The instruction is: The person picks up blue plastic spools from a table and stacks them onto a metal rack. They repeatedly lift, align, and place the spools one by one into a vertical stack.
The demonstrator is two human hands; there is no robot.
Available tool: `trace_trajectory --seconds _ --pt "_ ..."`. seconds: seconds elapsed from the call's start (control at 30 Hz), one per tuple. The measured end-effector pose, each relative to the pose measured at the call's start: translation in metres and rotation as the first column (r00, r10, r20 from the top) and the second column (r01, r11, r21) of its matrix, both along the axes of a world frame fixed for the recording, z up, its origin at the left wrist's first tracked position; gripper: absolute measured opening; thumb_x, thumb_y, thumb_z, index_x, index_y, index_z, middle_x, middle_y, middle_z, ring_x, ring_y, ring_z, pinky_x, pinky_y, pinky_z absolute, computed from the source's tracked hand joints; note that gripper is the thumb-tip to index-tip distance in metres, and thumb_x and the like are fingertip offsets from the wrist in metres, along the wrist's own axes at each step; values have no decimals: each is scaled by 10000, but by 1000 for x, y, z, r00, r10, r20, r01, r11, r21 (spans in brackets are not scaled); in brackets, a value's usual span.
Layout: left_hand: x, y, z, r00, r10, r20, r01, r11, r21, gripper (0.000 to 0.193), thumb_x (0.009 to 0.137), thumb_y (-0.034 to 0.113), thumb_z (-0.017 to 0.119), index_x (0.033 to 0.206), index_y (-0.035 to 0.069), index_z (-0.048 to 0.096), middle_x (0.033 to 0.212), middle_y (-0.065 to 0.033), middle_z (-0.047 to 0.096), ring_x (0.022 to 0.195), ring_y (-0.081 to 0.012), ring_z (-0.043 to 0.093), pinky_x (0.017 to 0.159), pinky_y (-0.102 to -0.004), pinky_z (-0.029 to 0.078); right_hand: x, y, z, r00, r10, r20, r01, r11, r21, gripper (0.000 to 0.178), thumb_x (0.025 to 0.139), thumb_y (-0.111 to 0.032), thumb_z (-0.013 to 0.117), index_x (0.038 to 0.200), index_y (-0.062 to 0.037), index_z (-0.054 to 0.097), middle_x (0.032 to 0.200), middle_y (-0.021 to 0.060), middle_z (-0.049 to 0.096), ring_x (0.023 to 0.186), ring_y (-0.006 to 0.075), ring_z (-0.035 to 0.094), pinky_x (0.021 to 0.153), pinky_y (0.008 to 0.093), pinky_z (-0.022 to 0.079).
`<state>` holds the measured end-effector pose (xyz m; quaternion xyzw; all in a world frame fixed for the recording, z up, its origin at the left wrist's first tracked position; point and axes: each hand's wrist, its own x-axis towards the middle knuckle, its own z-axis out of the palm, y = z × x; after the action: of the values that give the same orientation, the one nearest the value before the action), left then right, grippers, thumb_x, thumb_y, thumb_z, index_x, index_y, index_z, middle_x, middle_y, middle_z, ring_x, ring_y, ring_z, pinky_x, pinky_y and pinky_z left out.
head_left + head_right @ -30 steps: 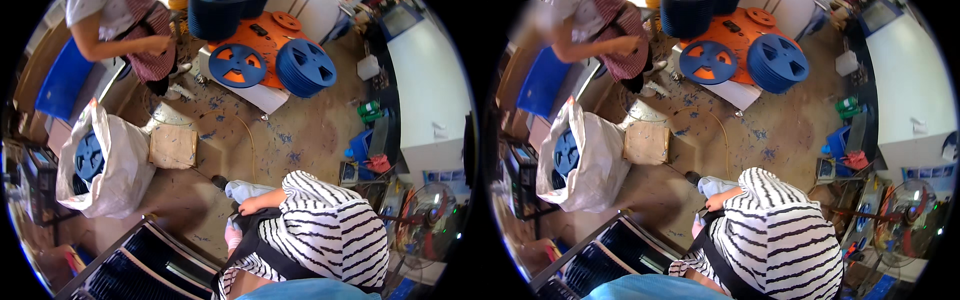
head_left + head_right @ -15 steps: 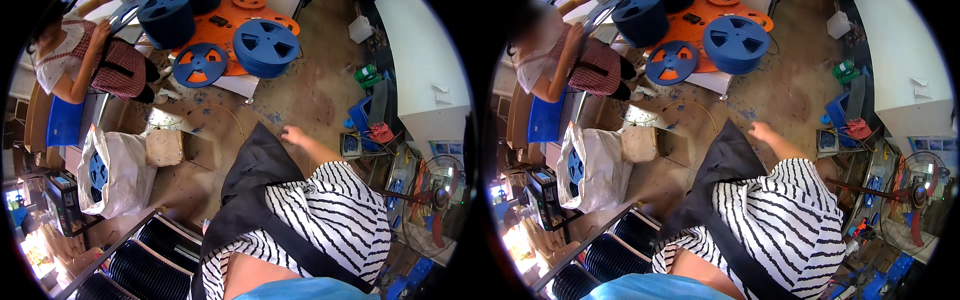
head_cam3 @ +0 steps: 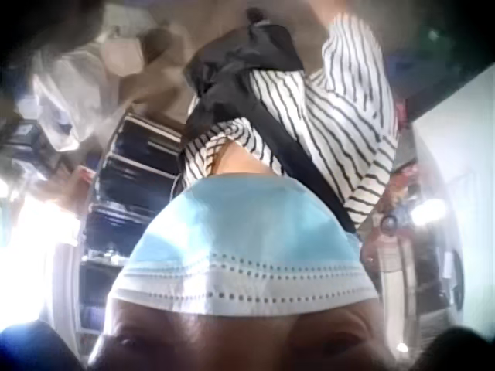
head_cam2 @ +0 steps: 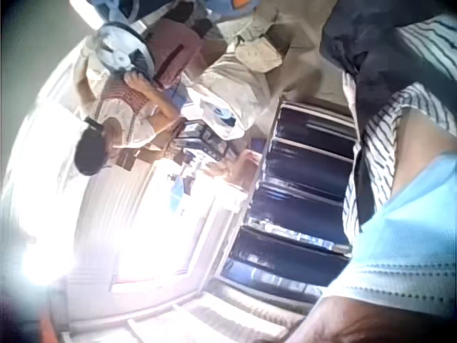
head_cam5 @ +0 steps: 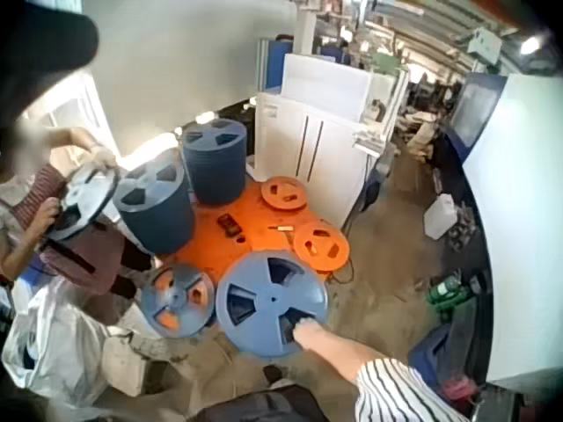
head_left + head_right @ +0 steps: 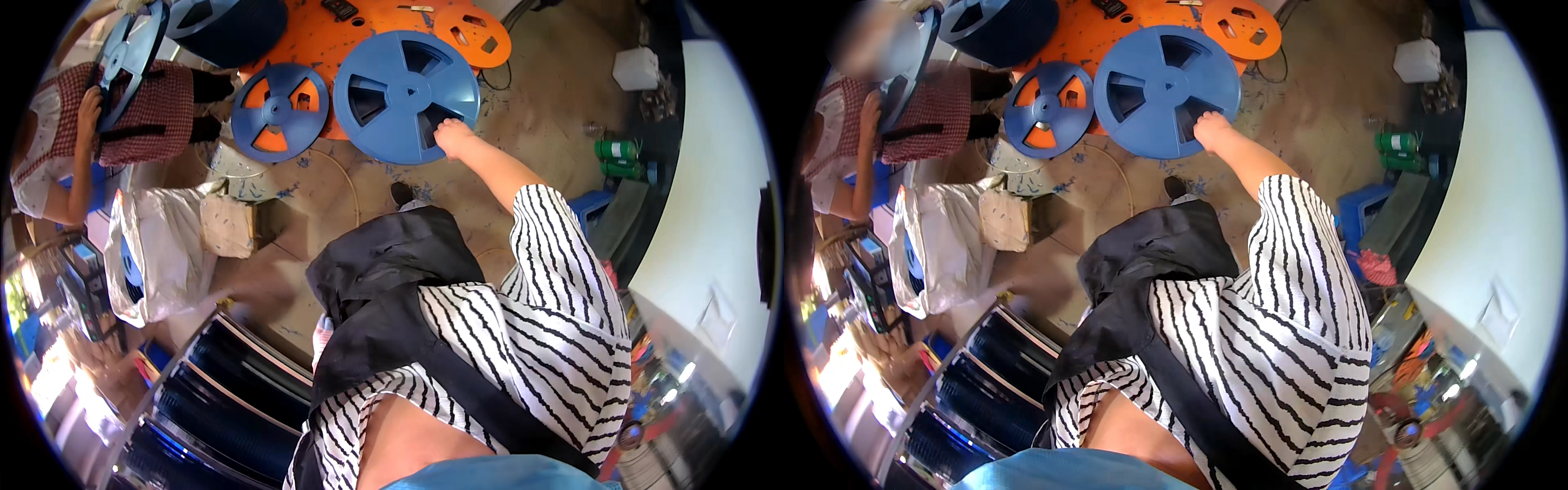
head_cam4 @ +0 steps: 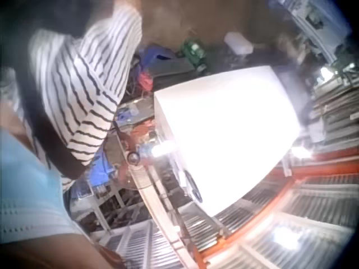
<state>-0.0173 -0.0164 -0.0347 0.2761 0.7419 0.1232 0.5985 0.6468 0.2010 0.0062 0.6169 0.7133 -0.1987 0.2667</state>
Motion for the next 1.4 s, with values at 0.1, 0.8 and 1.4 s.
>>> trace_trajectory --seconds 0.1,0.8,1.4 --pt "36 -4 18 997 75 4 -75 997 -3 409 980 250 510 1339 54 497 1036 -70 586 909 -176 525 863 -281 433 15 9 -8 998 53 -45 -59 988 -144 664 569 -259 854 1150 -46 615 1137 111 613 1122 268 547 954 377 449" --pt "115 -30 -4 896 369 248 -369 928 -46 466 943 228 597 1361 51 490 949 24 585 785 -85 473 751 -232 412 87 30 4 914 404 26 -405 913 51 294 761 -96 620 1036 -160 701 1059 71 638 1082 277 561 945 364 438" --pt "364 -50 24 994 89 -71 -88 996 8 470 976 272 509 1374 25 469 1284 -128 579 1172 -204 526 995 -286 379 66 83 -4 851 523 -44 -423 635 -646 811 676 -230 795 1410 -159 459 1354 88 541 1217 286 533 961 410 475"
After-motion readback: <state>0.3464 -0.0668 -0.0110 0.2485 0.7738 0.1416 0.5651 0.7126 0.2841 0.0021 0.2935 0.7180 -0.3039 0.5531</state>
